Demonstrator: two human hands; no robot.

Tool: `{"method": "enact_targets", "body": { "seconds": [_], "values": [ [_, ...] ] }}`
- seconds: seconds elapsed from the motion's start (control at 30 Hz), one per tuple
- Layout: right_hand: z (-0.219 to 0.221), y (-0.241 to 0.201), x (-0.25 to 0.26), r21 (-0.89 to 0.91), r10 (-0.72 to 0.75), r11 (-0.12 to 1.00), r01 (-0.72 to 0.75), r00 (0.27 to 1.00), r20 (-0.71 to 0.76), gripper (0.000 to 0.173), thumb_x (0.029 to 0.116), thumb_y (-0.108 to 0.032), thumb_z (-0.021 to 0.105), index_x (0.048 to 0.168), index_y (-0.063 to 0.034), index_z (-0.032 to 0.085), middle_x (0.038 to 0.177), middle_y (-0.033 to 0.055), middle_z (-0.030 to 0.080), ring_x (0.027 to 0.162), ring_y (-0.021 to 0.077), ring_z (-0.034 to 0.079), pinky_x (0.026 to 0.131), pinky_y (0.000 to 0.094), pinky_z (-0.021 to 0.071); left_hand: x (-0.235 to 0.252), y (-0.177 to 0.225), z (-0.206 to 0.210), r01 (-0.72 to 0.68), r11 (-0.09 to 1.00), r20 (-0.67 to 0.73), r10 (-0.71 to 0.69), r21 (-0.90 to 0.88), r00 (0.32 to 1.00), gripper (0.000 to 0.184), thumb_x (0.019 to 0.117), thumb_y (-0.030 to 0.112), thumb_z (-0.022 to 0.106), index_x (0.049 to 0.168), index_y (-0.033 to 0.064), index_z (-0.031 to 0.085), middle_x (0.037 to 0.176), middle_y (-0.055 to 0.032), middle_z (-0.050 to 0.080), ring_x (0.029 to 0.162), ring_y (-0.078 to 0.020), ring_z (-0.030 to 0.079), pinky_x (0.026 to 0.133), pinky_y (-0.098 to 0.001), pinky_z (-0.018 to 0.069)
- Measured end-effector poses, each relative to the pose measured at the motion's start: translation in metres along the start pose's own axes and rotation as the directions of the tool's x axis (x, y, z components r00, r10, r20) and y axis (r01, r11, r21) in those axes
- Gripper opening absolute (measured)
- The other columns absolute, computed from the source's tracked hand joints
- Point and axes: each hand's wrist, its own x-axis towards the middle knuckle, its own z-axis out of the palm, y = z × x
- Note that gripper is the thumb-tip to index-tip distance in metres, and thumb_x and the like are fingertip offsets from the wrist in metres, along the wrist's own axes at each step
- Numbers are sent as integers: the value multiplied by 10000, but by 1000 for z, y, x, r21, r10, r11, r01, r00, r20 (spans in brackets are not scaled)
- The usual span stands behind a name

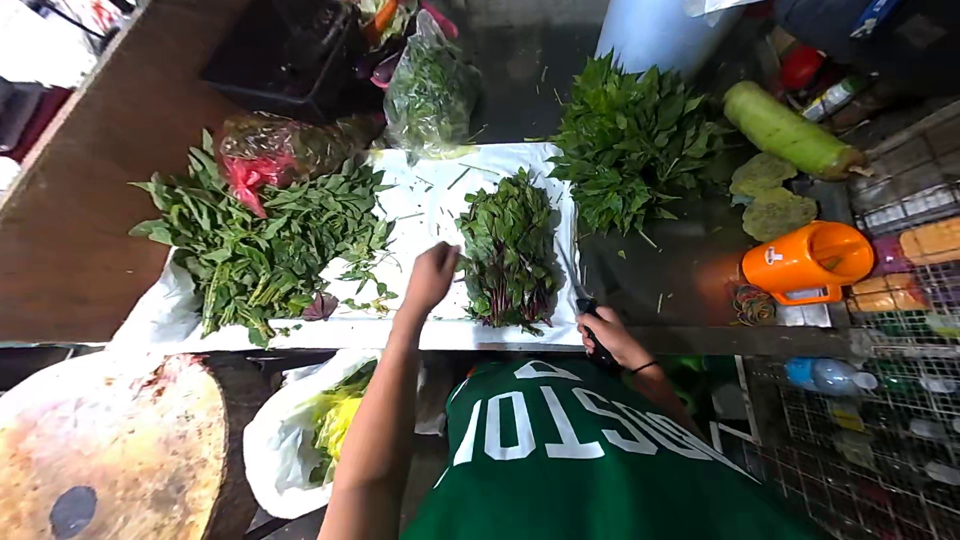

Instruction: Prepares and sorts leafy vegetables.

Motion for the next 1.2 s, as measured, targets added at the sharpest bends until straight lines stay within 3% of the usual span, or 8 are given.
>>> {"method": "enact_targets", "body": {
  "seconds": [0.1, 0.2, 0.27, 0.43, 0.63, 0.93, 1.07, 1.2],
  "values": [
    [-41, 2, -4, -150, -91, 987, 60, 973, -213, 313, 1027, -314, 603, 1195, -50, 612, 711, 54, 585, 520, 165, 558, 502, 361, 539, -16, -52, -56, 74, 981, -278, -22, 180, 960, 414, 1085, 335, 476, 1193, -11, 676, 1135, -241, 678, 1107, -403, 642, 970, -622, 498],
    [-80, -4, 3, -216, -90, 976, -6, 899, -429, 390, 1035, -335, 604, 1279, -32, 574, 765, 79, 593, 565, 181, 580, 556, 378, 555, -25, -84, -102, 323, 904, -281, -245, 280, 928, 581, 977, 296, 656, 1471, 25, 519, 1513, -327, 421, 1416, -590, 322, 1030, -815, 317],
    [-100, -12, 17, -213, -95, 977, -22, 845, -526, 436, 1023, -346, 620, 1306, -20, 561, 833, 109, 615, 628, 208, 613, 612, 412, 575, -28, -77, -109, 396, 880, -307, -313, 262, 899, 658, 948, 288, 691, 1499, 2, 472, 1576, -335, 330, 1470, -591, 217, 1093, -801, 256],
    [-115, -28, 68, -346, -197, 936, -66, 717, -669, 488, 937, -378, 719, 1226, 12, 663, 1162, 232, 675, 1066, 362, 648, 941, 584, 515, -35, -45, -27, 234, 971, -236, -215, 53, 948, 488, 982, 213, 645, 1387, -46, 563, 1438, -309, 513, 1370, -475, 466, 1137, -631, 382],
    [-133, -20, 111, -515, -201, 768, -382, 619, -759, 546, 882, -538, 691, 1176, -78, 715, 1111, 167, 720, 1093, 334, 677, 946, 596, 523, -43, -22, 82, 137, 990, -190, -128, 34, 973, 375, 977, 212, 628, 1333, 97, 653, 1360, -171, 617, 1288, -380, 557, 1013, -620, 474],
    [-165, 13, 109, -635, -286, 671, -383, 657, -698, 754, 858, -597, 726, 1371, -65, 580, 1249, 183, 675, 1180, 333, 651, 1028, 556, 518, -12, -33, 73, -31, 986, 160, 5, 164, 987, 303, 944, 165, 649, 1227, 63, 683, 1213, -197, 642, 1147, -375, 629, 973, -570, 531],
    [-116, -8, 72, -608, -334, 736, -297, 622, -708, 642, 893, -438, 732, 1377, -45, 576, 1361, 239, 586, 1257, 371, 588, 1059, 551, 492, -12, -44, 50, -40, 994, 248, 13, 105, 969, 323, 987, 262, 607, 1206, 46, 705, 1189, -196, 664, 1164, -379, 615, 1004, -584, 498],
    [-16, -30, 20, -542, -394, 839, -50, 632, -667, 486, 993, -314, 644, 1350, 8, 575, 1334, 244, 603, 1129, 350, 649, 977, 516, 542, -23, -41, 22, 36, 947, 192, 28, -320, 981, 298, 1071, 232, 497, 1074, -12, 667, 914, -148, 673, 852, -253, 660, 818, -476, 549]
  ]
}}
